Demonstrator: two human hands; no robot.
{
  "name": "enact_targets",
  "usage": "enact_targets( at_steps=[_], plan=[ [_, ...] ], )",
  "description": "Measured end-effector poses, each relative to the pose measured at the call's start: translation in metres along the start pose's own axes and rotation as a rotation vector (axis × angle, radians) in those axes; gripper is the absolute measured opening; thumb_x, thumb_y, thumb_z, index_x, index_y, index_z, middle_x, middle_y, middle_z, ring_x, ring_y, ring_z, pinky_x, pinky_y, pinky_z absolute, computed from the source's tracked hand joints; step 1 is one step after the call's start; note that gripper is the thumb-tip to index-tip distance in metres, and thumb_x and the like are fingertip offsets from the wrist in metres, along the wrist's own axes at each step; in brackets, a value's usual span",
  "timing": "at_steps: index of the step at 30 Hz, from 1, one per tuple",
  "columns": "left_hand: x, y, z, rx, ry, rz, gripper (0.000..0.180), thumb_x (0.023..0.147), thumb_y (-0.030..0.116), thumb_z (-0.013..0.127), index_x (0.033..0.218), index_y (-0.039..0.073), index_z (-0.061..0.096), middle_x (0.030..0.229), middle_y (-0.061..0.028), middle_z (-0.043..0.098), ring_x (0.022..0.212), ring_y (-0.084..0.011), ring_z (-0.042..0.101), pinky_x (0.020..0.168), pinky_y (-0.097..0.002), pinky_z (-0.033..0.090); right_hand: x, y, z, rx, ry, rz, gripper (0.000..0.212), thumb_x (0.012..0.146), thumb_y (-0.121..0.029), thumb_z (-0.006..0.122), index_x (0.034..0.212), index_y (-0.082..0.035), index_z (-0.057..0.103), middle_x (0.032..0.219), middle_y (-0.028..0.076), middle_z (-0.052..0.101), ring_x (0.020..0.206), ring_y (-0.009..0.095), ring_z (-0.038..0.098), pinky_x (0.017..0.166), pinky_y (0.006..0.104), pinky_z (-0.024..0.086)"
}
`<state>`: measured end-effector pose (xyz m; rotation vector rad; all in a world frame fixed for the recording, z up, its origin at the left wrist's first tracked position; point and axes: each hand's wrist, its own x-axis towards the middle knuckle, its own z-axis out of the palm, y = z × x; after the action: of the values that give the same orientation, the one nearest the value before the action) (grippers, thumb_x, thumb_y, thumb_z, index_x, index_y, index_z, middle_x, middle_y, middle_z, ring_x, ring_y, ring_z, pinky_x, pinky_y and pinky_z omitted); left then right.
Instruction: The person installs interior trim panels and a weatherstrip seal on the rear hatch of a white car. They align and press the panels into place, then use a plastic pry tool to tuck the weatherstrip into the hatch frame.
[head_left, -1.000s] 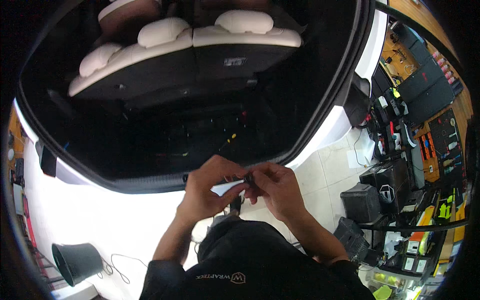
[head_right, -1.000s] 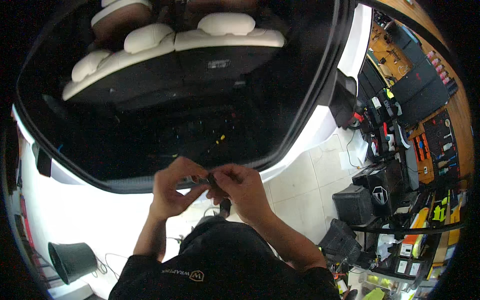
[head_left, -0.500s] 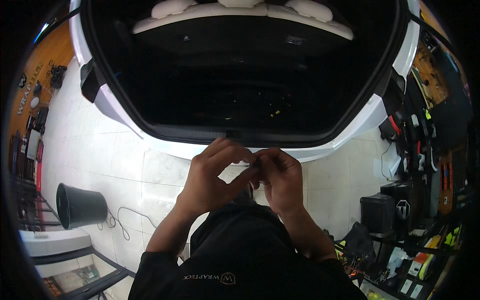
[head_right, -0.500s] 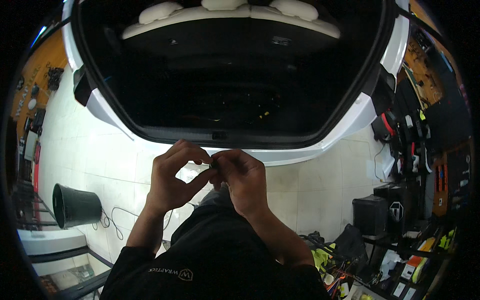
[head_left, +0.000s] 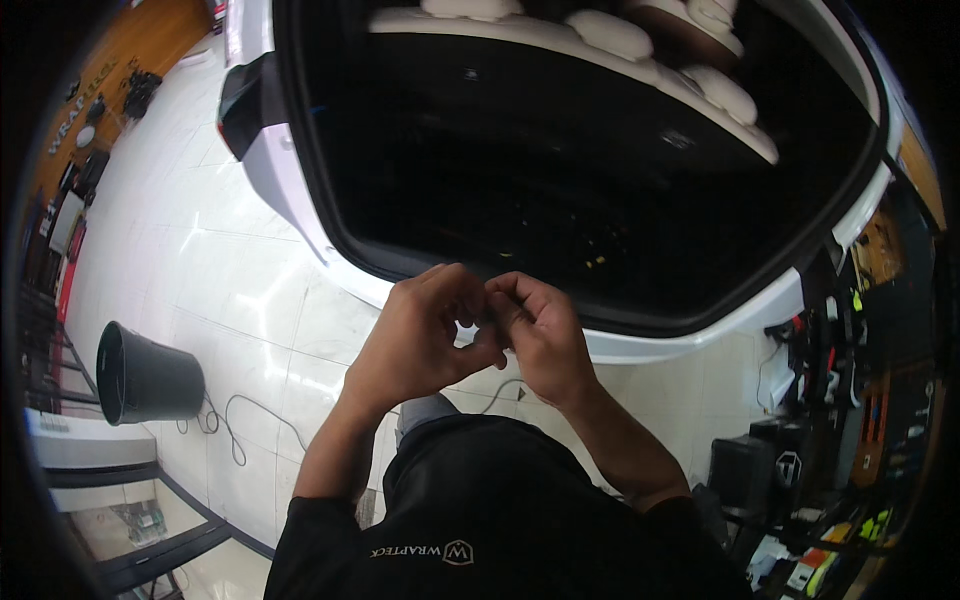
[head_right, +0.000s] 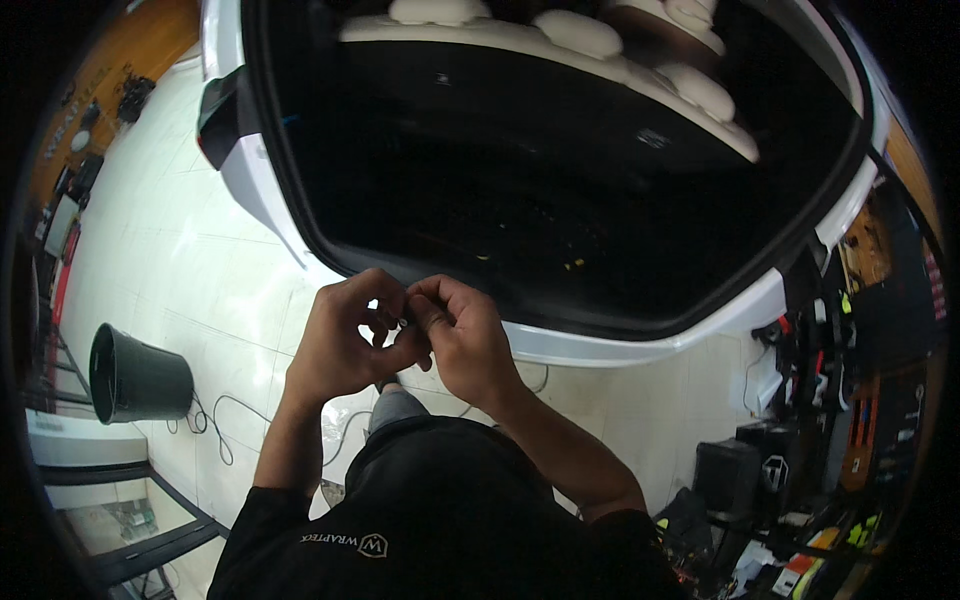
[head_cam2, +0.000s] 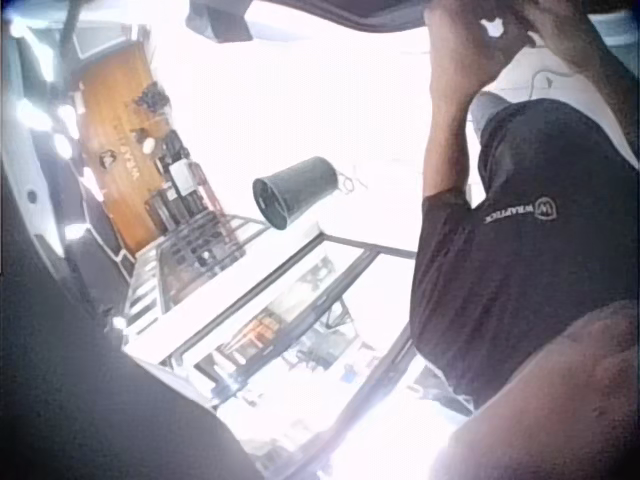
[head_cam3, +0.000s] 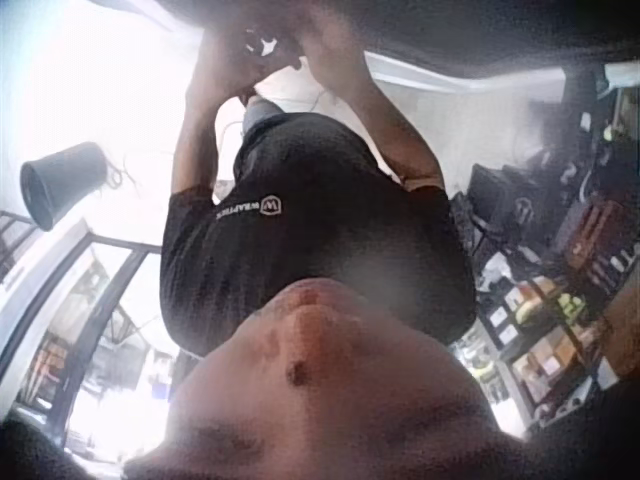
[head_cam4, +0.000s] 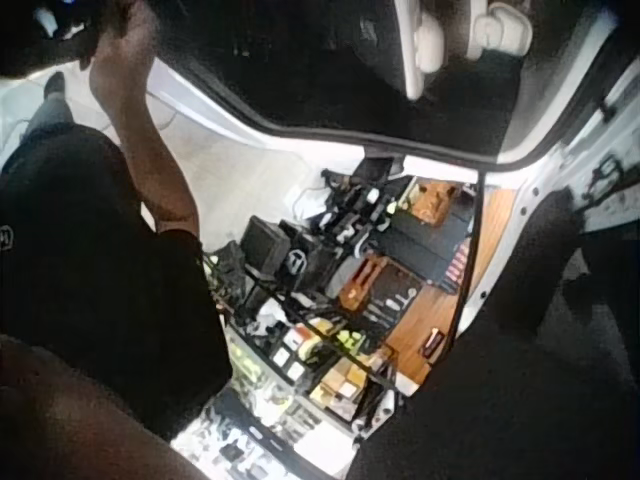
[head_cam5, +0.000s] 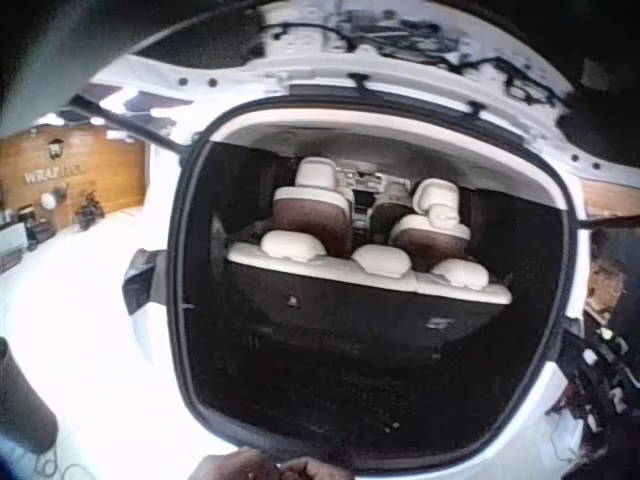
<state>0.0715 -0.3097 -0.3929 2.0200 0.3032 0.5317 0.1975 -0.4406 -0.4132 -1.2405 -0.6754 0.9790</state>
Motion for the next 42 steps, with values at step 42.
enact_targets(
  at_steps=[42],
  plan=[
    [0.205,-0.120,-0.342,-0.455,0.420,0.163,0.012,0.100,0.001,0.070,0.101,0.002,0.059,0.079,-0.0017,0.062,0.061,-0.0066,0.057,0.057,-0.0204,0.045,0.431,-0.208,0.171,-0.215,0.071,-0.735,0.015,0.100,-0.003,0.067,0.114,0.003,0.069,0.099,0.012,0.072,0.084,0.016,0.072,0.074,0.0295,0.060]
  ],
)
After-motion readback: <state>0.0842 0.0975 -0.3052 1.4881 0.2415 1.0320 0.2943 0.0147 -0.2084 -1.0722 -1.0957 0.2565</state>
